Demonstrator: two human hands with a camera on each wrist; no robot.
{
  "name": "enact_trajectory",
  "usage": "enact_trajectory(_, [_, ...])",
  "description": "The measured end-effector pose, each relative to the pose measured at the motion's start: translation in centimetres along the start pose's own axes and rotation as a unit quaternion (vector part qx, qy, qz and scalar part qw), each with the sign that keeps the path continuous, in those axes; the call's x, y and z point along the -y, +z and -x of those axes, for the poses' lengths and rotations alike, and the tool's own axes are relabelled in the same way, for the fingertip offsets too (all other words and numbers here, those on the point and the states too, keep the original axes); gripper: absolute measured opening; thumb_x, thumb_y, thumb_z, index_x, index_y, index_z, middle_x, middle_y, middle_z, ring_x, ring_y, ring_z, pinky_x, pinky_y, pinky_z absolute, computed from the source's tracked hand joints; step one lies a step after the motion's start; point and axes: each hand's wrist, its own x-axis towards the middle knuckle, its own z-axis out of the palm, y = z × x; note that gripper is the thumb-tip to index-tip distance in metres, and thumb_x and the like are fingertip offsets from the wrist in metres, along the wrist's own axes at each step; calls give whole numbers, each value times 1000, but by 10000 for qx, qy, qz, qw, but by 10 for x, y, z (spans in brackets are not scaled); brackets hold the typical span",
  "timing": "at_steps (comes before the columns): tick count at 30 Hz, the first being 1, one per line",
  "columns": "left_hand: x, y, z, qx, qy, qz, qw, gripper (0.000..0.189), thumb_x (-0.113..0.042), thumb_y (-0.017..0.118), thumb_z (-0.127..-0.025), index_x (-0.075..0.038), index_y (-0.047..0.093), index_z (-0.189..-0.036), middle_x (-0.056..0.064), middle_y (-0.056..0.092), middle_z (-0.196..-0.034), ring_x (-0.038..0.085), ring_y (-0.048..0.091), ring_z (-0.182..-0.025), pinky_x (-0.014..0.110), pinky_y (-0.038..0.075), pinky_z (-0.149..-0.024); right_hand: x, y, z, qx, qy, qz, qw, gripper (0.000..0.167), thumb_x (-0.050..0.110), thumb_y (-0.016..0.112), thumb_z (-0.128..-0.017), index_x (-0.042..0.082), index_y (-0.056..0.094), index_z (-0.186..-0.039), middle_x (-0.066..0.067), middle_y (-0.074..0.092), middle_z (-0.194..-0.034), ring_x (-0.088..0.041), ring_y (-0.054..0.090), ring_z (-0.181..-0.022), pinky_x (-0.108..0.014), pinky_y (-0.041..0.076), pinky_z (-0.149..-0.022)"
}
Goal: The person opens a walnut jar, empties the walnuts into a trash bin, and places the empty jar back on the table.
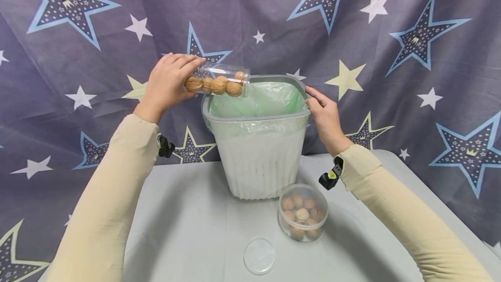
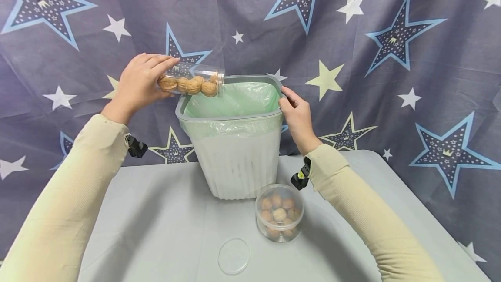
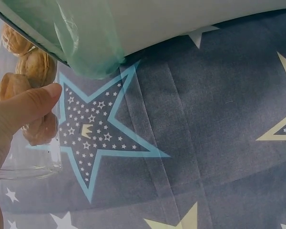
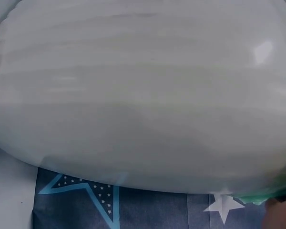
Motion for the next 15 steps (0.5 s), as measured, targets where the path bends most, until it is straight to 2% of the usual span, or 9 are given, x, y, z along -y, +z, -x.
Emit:
enact_trajectory(8, [1, -1, 3, 43, -25, -41, 10000, 85, -8, 89, -56, -12, 54, -133, 14, 56, -130, 33, 48, -120, 46, 25, -111, -1, 1, -2, -40, 1, -1, 10000, 48, 12, 47, -88, 0, 50, -134, -17, 52, -134, -20, 50, -114, -23, 40, -93])
enact_trajectory(15, [1, 0, 3, 4, 244, -73, 9997, 86, -7, 89, -55, -11, 53, -132, 13, 57, -129, 33, 47, -120, 46, 28, -109, -1, 0, -2, -29, -1, -31, 10000, 47, 12, 47, -89, 0, 50, -134, -16, 52, -135, -22, 49, -117, -24, 40, -94])
